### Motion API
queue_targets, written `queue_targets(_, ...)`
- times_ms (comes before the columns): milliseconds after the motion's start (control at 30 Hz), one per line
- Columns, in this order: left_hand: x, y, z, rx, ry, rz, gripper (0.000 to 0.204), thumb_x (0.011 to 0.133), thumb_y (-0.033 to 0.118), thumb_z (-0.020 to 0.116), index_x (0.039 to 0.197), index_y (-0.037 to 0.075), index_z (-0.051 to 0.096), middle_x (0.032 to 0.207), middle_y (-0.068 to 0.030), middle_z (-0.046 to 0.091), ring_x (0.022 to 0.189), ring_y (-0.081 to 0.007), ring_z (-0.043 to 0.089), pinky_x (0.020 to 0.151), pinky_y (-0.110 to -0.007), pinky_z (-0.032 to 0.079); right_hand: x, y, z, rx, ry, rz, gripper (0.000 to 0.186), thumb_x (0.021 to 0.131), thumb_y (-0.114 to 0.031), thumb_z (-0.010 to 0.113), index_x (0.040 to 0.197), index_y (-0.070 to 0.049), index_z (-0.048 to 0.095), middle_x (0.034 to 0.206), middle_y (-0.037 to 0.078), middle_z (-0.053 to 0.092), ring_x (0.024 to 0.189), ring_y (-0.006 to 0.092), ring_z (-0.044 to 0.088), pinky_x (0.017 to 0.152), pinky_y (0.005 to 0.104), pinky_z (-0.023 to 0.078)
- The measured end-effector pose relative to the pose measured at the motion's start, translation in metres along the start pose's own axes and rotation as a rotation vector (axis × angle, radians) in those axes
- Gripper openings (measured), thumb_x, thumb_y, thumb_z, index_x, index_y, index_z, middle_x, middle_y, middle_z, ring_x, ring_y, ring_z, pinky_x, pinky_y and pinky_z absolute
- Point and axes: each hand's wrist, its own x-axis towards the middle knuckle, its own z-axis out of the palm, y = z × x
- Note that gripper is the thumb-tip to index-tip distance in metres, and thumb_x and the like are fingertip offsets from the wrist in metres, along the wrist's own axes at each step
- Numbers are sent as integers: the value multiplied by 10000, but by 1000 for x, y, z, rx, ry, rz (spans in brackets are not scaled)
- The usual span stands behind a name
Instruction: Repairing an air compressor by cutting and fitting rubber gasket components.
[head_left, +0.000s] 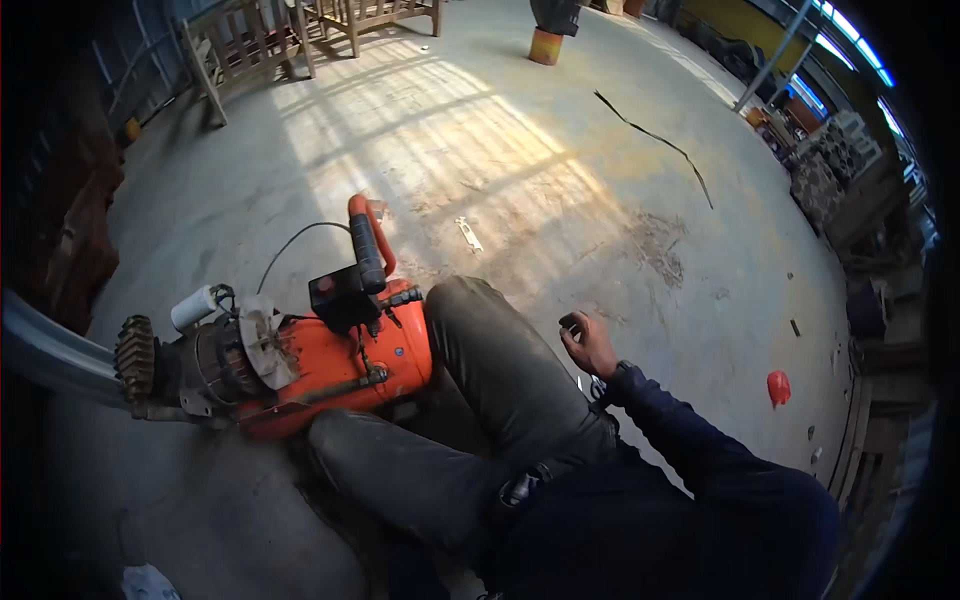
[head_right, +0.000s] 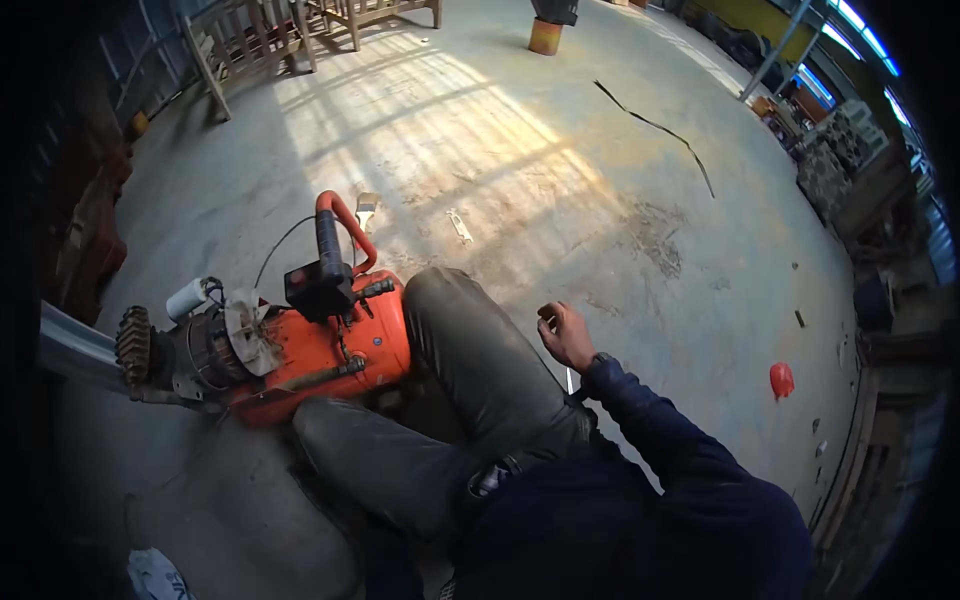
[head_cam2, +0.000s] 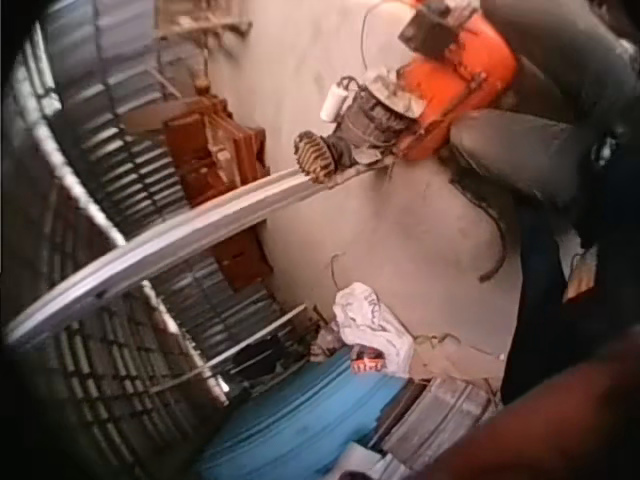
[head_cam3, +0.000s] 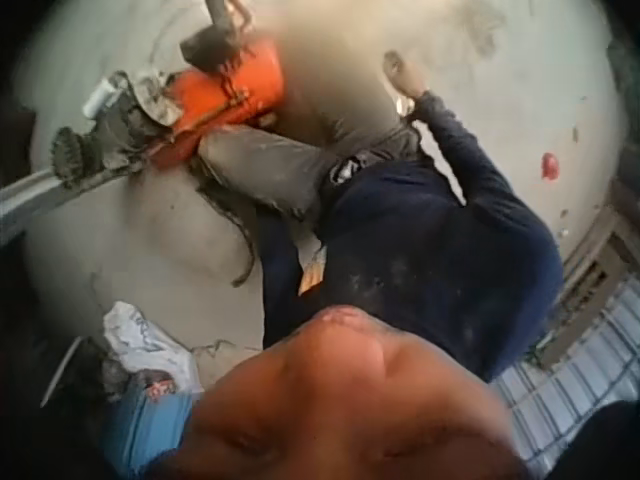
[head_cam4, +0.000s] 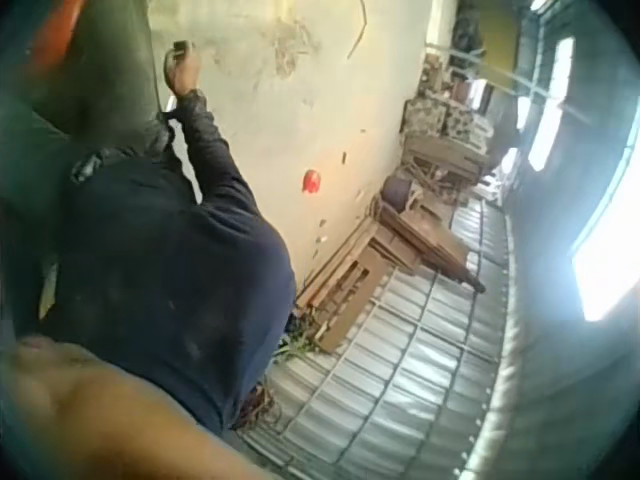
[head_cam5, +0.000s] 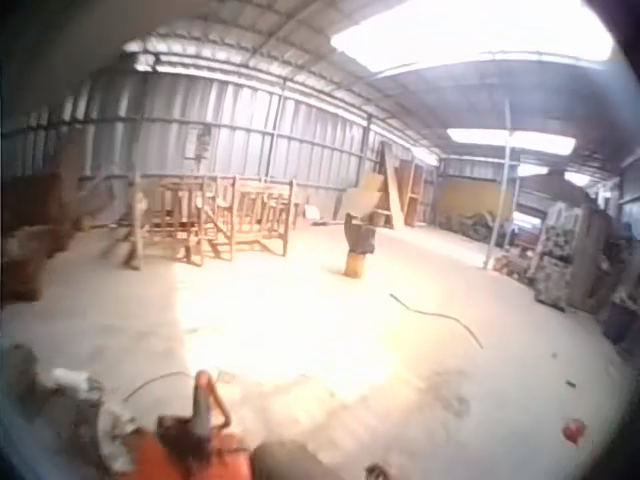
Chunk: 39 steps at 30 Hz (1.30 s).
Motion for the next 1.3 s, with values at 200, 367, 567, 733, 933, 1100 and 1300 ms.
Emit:
queue_targets(200, 32, -39, -34, -89, 43, 12, 391, 869, 356, 590, 1139, 89, 684, 1141, -153, 663, 1040, -292, 638, 916, -432, 511, -90, 221, -14, -325, -195, 681, 267, 773, -198, 580, 912, -14, 714, 954, 229, 690, 928, 380, 657, 860, 414, 514)
queue_targets(367, 42, -46, -81, -730, 229, -268, 288, 901, 210, 574, 1086, 14, 678, 1042, -174, 683, 926, -259, 666, 839, -360, 537, -178, 297, -1, -164, -214, 1020, 283, 764, -229, 602, 913, -17, 716, 946, 221, 695, 944, 383, 656, 894, 422, 508)
queue_targets(567, -32, 251, -243, -468, 188, 418, 274, 892, 166, 668, 1097, -14, 647, 948, -137, 659, 786, -195, 636, 689, -315, 505, -163, 264, 49, -284, -461, 875, 346, 756, -301, 649, 943, -18, 711, 1005, 229, 685, 1018, 356, 643, 935, 428, 493)
queue_targets(733, -33, 297, -211, -541, 171, 461, 432, 805, 135, 751, 1188, 13, 593, 1002, -130, 629, 827, -236, 618, 739, -352, 490, -180, 225, 76, -367, -541, 761, 602, 721, -432, 705, 1098, 24, 595, 1102, 262, 622, 1037, 403, 606, 906, 446, 499)
queue_targets(933, -8, 288, -195, -365, 263, 467, 390, 766, 142, 784, 1085, -8, 617, 932, -172, 628, 809, -313, 606, 744, -400, 483, -201, 228, 74, -302, -320, 746, 512, 736, -366, 719, 1031, 21, 558, 1059, 244, 580, 969, 419, 596, 863, 470, 504)
queue_targets(1100, -3, 294, -199, -278, 341, 598, 284, 781, 149, 763, 956, -27, 625, 845, -208, 620, 800, -387, 586, 743, -454, 473, -200, 255, 67, -236, -105, 694, 498, 714, -353, 741, 1003, 8, 556, 979, 258, 584, 923, 417, 589, 812, 471, 503)
queue_targets(1300, 4, 294, -206, -124, 310, 687, 248, 803, 171, 736, 915, -16, 618, 865, -190, 636, 811, -388, 595, 731, -459, 461, -194, 238, 58, -235, -405, 642, 509, 690, -316, 746, 1007, 20, 533, 992, 290, 572, 929, 442, 591, 807, 495, 498)
